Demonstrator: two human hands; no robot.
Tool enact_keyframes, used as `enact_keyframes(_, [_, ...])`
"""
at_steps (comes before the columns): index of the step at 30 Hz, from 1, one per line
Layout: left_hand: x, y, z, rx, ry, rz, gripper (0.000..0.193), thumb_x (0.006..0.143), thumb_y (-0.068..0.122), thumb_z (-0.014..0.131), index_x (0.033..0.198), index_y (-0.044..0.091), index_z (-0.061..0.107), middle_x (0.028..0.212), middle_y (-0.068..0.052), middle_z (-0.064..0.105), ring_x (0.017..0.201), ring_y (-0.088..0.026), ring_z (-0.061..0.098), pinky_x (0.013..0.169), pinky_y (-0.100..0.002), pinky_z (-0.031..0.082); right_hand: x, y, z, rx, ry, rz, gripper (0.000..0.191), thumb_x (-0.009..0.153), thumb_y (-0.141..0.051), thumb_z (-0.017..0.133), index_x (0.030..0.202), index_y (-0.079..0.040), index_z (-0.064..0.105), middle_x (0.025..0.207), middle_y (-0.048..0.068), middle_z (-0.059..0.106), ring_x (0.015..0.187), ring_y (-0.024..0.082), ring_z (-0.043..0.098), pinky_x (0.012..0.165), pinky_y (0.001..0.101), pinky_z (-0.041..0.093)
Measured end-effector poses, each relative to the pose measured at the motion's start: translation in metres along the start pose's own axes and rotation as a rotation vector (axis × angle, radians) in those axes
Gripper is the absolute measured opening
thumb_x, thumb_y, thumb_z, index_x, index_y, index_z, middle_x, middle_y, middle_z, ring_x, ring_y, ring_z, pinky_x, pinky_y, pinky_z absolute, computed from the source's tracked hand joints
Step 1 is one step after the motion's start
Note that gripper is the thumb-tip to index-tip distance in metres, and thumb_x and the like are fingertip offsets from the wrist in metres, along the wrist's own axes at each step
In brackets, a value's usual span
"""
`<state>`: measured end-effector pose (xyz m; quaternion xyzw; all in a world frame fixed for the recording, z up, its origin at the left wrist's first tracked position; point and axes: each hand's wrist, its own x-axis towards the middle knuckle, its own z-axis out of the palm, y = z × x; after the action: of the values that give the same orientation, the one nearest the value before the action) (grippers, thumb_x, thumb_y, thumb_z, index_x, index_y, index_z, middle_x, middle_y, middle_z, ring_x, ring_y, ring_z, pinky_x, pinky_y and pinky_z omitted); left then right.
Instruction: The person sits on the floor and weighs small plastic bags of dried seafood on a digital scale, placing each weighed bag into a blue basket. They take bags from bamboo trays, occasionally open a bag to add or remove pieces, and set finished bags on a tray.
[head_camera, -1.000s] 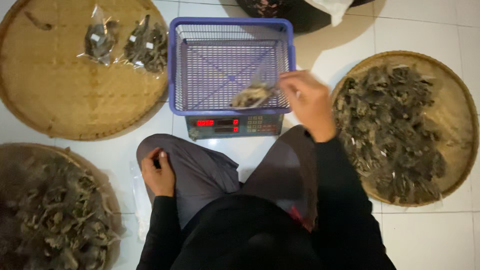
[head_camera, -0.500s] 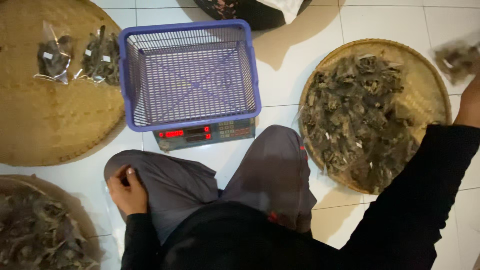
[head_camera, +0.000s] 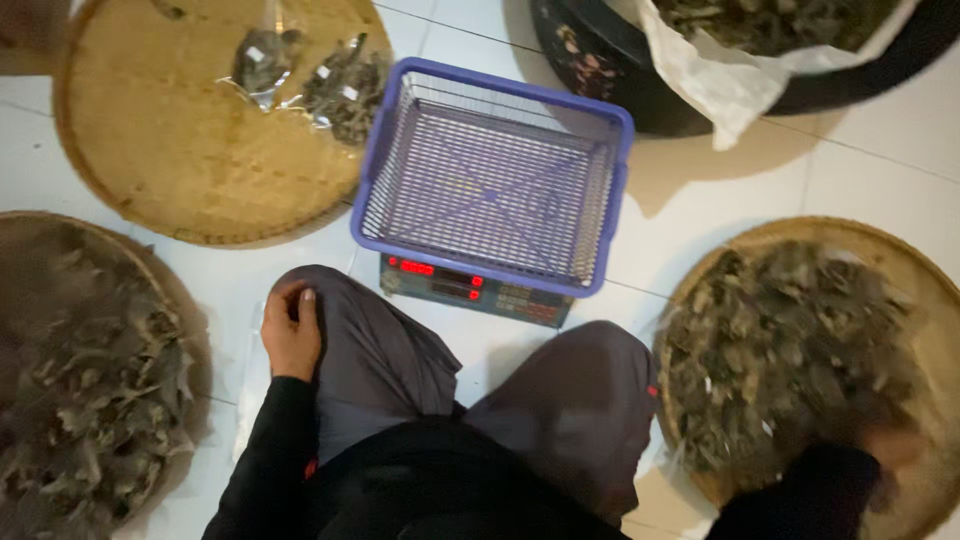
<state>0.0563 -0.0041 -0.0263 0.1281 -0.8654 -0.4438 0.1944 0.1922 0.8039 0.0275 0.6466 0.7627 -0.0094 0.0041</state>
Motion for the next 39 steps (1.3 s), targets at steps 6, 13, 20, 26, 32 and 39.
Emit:
enact_keyframes(6, [0.083,-0.010,0.016,0.008,0.059,0.075,0.019,0.107,0.014,0.068,0.120,0.000,0.067,0.111,-0.015,0.072,0.098,-0.024,0.071,0.085,-0.035,0.056,-0.001,-0.014,-0.004,-0.037,0.029,-0.011,0.015,0.117,-0.004,0.048,0.111,0.000,0.060,0.106,0.016,0.060,0.092,0.027,0.061,0.095,0.0381,0.053])
enact_keyframes(13, [0.227,0.021,0.096,0.050,-0.190,0.341,0.026,0.099,0.008,0.069,0.125,0.004,0.064,0.126,-0.019,0.061,0.105,-0.036,0.067,0.086,-0.039,0.059,-0.088,-0.016,0.023,0.199,0.632,-0.637,0.016,0.117,-0.003,0.047,0.108,-0.002,0.059,0.104,0.017,0.057,0.090,0.029,0.059,0.096,0.0403,0.052])
enact_keyframes(20, [0.340,0.076,0.192,0.416,-0.524,0.443,0.045,0.094,0.001,0.057,0.138,0.010,0.055,0.150,-0.014,0.052,0.115,-0.042,0.061,0.096,-0.052,0.050,-0.291,-0.044,0.099,0.536,0.409,-0.985,0.010,0.104,-0.007,0.068,0.113,-0.007,0.073,0.122,0.021,0.064,0.115,0.042,0.063,0.102,0.0435,0.054])
enact_keyframes(26, [0.369,0.104,0.237,0.621,-0.633,0.561,0.044,0.092,0.008,0.057,0.136,0.013,0.057,0.137,-0.013,0.058,0.114,-0.039,0.064,0.090,-0.054,0.053,-0.300,-0.073,0.092,0.471,0.296,-0.852,0.014,0.104,-0.010,0.073,0.118,-0.008,0.075,0.123,0.022,0.055,0.112,0.034,0.061,0.097,0.0410,0.055])
enact_keyframes(32, [0.356,0.103,0.239,0.731,-0.566,0.528,0.021,0.100,0.014,0.056,0.119,0.007,0.063,0.118,-0.020,0.063,0.094,-0.041,0.071,0.076,-0.052,0.058,-0.306,-0.083,0.080,0.635,0.261,-0.899,0.013,0.101,-0.009,0.072,0.114,-0.009,0.074,0.124,0.017,0.058,0.109,0.031,0.062,0.089,0.0368,0.055])
enact_keyframes(39, [0.341,0.085,0.179,0.686,-0.370,0.572,0.017,0.093,0.015,0.064,0.105,0.004,0.066,0.108,-0.024,0.065,0.084,-0.041,0.070,0.069,-0.051,0.057,-0.311,-0.087,0.067,0.598,0.220,-0.902,0.015,0.101,-0.007,0.071,0.116,-0.005,0.074,0.123,0.015,0.060,0.110,0.033,0.061,0.094,0.0404,0.053])
